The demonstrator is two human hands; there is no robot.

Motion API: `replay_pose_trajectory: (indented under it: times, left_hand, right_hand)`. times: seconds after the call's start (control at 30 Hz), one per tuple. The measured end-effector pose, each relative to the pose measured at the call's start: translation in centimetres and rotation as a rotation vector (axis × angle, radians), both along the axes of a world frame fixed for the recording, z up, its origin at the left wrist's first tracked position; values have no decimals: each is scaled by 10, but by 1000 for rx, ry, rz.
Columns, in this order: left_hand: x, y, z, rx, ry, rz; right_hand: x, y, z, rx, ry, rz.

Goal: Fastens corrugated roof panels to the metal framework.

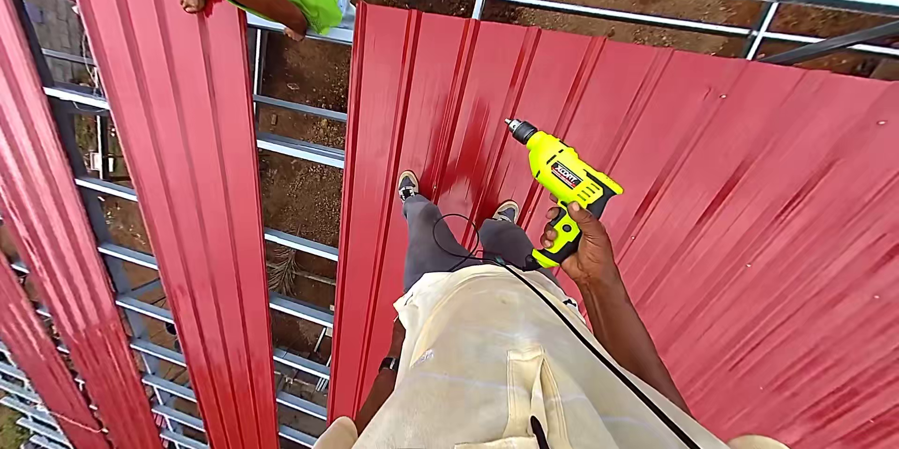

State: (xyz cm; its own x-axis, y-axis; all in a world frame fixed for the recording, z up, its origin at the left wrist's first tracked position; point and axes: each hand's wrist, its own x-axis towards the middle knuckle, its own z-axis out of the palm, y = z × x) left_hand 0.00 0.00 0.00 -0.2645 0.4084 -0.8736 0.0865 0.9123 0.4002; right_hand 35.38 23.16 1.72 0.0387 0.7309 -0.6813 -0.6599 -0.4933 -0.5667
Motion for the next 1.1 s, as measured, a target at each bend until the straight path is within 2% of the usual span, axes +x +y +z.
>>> replay_pose_trajectory:
  times: [0.07, 0.2, 0.23, 0.43, 0.57, 0.7, 0.83, 0.93, 1.03, 1.1]
  left_hand:
    - [-2, -5, -4, -3, 25, 11]
    - [7, 29, 51, -92, 96, -107]
    - [7, 26, 53, -93, 100, -100]
    - [-6, -2, 37, -72, 115, -139]
    - [-19, 20, 46, -155, 193, -216]
    - [-41, 27, 35, -266, 244, -329]
    - [-65, 48, 50, -332, 229, -410]
    - [-82, 51, 27, -491, 260, -515]
    - [-98, 52, 16, -445, 312, -567]
    - [-107, 66, 20, -470, 296, -601]
  right_hand:
    - [-2, 1, -3, -9, -27, 42]
    - [-10, 4, -5, -31, -43, 89]
    - [-13, 5, -6, -40, -42, 102]
    - [-33, 10, -10, -80, -56, 171]
    - [-56, 18, -16, -108, -73, 194]
    - [-82, 29, -23, -130, -96, 200]
    - [-108, 40, -24, -148, -131, 237]
    - [-126, 47, -27, -157, -129, 232]
    - [-144, 54, -31, -169, -136, 236]
    - [-153, 59, -34, -183, -151, 241]
